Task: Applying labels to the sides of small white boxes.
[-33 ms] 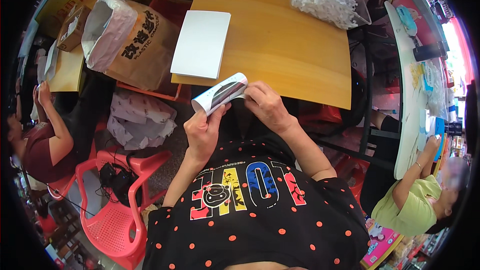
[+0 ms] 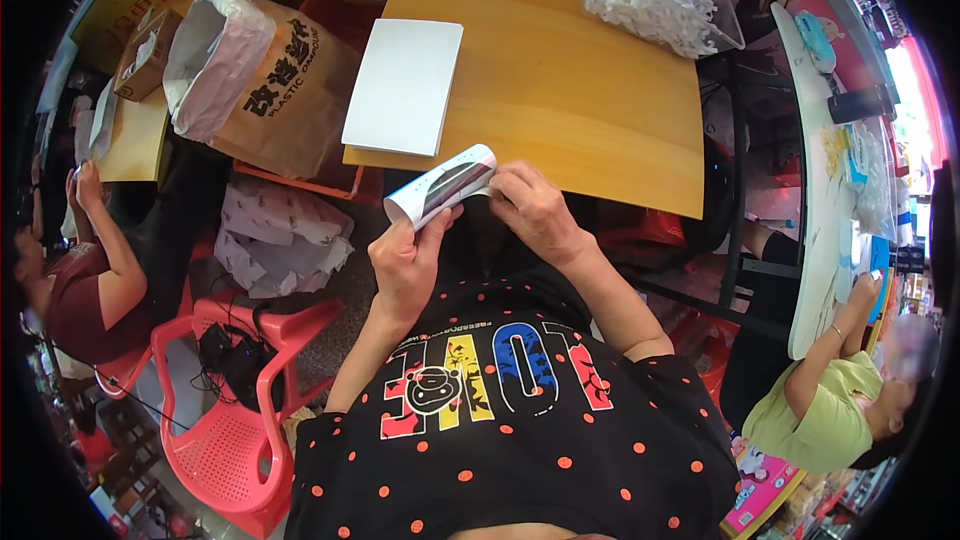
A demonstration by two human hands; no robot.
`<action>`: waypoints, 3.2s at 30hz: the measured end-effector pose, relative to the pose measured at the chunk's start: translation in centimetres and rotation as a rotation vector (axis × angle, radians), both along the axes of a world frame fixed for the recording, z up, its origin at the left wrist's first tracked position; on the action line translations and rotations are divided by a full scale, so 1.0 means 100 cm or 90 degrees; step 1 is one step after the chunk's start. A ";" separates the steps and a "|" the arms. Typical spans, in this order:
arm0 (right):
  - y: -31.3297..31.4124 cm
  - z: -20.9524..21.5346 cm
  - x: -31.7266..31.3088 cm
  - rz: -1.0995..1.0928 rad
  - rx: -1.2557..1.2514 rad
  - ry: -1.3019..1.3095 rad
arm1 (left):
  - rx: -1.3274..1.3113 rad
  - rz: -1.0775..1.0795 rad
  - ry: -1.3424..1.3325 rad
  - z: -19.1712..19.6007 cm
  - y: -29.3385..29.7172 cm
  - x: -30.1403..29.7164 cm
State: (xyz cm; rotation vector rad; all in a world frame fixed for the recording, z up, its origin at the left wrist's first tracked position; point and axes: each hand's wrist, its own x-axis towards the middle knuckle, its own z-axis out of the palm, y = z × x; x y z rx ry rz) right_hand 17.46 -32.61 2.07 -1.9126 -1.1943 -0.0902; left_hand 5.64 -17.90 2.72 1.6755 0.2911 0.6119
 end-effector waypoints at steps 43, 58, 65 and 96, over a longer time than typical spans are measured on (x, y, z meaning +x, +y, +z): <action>-0.013 0.002 0.025 0.051 -0.188 0.577 | 0.396 -0.042 -0.022 -0.007 0.019 -0.016; -0.029 0.035 0.000 0.043 -0.103 0.631 | 0.454 -0.034 -0.090 -0.013 0.018 -0.017; -0.030 0.045 -0.007 -0.076 -0.014 0.359 | 0.379 -0.060 -0.032 -0.013 0.016 -0.012; -0.156 0.074 0.336 -0.640 -0.153 -0.450 | -0.454 -0.115 0.013 0.010 0.016 -0.007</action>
